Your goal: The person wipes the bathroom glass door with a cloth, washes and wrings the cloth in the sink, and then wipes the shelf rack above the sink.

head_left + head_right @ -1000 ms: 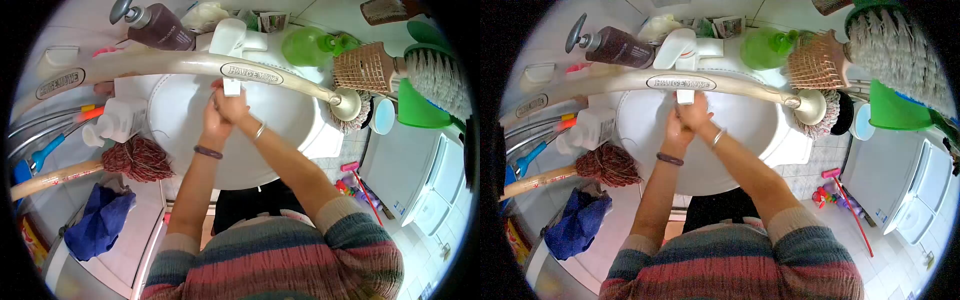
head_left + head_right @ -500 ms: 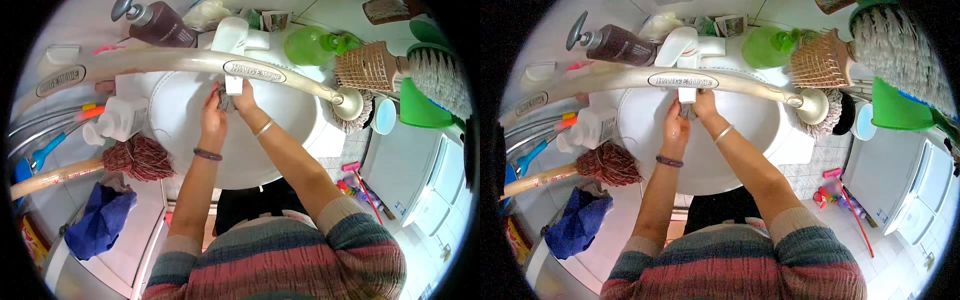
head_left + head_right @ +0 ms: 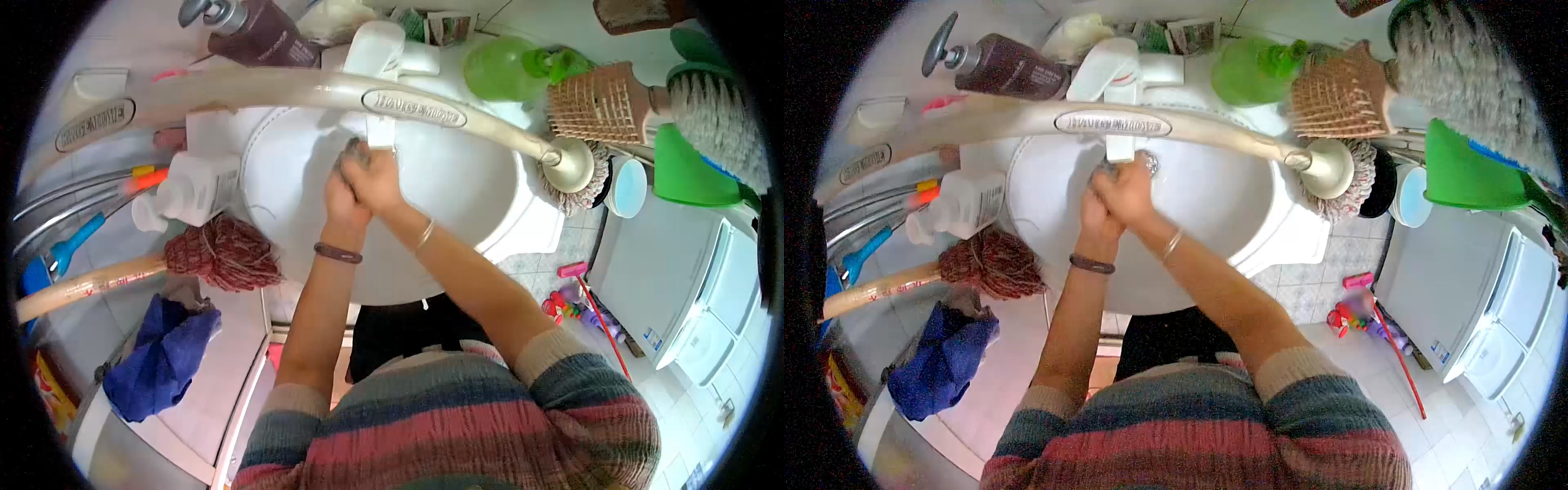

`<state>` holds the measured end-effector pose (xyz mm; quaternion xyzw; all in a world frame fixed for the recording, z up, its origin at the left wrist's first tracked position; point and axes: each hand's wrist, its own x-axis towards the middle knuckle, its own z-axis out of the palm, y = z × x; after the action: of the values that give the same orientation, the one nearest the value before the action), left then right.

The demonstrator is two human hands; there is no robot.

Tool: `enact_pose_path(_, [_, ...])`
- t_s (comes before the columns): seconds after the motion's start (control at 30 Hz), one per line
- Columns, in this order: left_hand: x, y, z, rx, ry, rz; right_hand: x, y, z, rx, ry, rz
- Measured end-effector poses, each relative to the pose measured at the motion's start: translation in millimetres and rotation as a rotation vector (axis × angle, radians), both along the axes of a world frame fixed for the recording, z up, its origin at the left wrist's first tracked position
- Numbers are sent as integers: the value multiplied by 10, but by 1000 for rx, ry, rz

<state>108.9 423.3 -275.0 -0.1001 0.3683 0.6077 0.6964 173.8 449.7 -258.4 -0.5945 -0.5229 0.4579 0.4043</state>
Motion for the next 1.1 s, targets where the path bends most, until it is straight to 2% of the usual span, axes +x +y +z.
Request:
enact_pose_path(0.03, [49,-30,106,-51,35,22,76,192,0,-457,212,56])
enact_pose_path(0.1, [95,13,234,-128,99,56,46,291,-348,-317,128,82])
enact_pose_path(0.13, [67,43,252,-180,110,76,27,275,-341,-258,120,82])
enact_pose_path(0.2, [-119,112,41,-78,25,84,-49,-23,-186,-158,244,53])
enact_pose_path(0.23, [-211,101,-121,-33,-18,89,-27,-107,-58,112,72,180])
enact_pose_path(0.27, [-265,70,-327,122,-4,96,-41,-191,110,248,36,155])
enact_pose_path(0.3, [-214,107,-271,122,-81,59,-48,-203,197,394,-2,127])
enact_pose_path(0.37, [-31,85,20,98,-223,-6,1,48,-165,-1,-8,41])
enact_pose_path(0.4, [97,104,89,-51,15,2,5,242,-340,-196,-5,-5])
enact_pose_path(0.43, [98,99,89,-59,57,-4,121,396,-414,-135,-197,82])
enact_pose_path(0.5, [96,147,45,-66,129,-8,200,453,-425,-148,-73,92])
enact_pose_path(0.53, [72,195,-26,25,285,37,204,421,-389,-320,235,-30])
enact_pose_path(0.6, [-35,280,-53,7,220,35,206,396,-285,-630,856,-286])
enact_pose_path(0.7, [-120,407,-50,-116,121,25,275,297,-191,-595,918,-189])
enact_pose_path(0.73, [-111,443,14,-195,134,2,212,207,-18,-468,764,-130])
enact_pose_path(0.77, [-89,457,46,-276,143,-23,154,114,84,-177,539,-49])
enact_pose_path(0.83, [-25,355,-203,-24,2,-54,65,3,181,393,70,113])
enact_pose_path(0.87, [1,273,-363,101,-66,-69,44,52,130,437,-271,55])
enact_pose_path(0.9, [6,219,-438,223,-131,-86,45,169,-109,98,35,84])
enact_pose_path(0.93, [153,269,50,-138,13,-29,69,331,-299,63,-43,136])
enact_pose_path(0.97, [141,285,44,-160,44,-26,95,435,-396,29,-124,188])
enact_pose_path(1.03, [141,245,22,-219,97,-14,42,318,-268,-67,-23,164])
enact_pose_path(1.07, [52,283,-111,-99,-33,12,37,268,-167,-106,23,152])
enact_pose_path(1.1, [-155,263,-491,324,-200,-77,57,172,-11,-14,48,182])
